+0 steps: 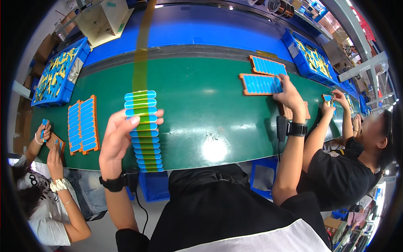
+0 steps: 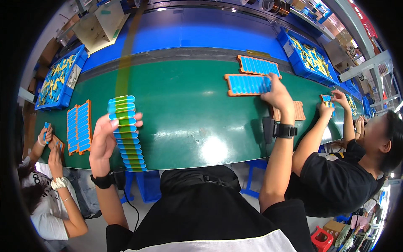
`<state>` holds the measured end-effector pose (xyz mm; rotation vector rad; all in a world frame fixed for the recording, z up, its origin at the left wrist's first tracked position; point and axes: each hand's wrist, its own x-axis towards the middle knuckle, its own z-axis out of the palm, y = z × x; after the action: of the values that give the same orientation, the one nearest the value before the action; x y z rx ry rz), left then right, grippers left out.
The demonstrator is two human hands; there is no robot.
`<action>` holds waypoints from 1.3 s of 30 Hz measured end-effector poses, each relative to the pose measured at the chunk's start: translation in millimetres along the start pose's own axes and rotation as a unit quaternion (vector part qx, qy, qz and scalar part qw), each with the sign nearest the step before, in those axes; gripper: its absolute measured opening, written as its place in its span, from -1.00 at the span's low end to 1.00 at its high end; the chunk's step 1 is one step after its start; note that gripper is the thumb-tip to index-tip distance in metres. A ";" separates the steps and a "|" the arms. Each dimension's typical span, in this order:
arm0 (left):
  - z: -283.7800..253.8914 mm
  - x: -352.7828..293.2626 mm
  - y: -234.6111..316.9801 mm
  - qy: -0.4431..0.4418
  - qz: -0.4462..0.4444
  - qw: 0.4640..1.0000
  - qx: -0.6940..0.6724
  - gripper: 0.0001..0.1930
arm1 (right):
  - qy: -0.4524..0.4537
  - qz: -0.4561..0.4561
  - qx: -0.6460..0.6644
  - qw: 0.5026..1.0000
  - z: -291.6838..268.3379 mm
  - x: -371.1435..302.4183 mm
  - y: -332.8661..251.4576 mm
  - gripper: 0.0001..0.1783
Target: The recorder is applying yellow adhesive tape to small electronic components arranged on a board at an assembly line.
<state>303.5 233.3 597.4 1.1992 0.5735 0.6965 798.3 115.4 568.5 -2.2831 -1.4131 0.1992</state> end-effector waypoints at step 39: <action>52.1 -120.0 -88.9 0.350 -0.055 0.935 -0.010 -0.73 | -0.082 -0.466 0.158 0.867 103.3 -44.0 -271.4 -0.71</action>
<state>277.6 92.4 530.4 0.8691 1.2127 1.0342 521.0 209.6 591.7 -1.1519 -2.2008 0.2840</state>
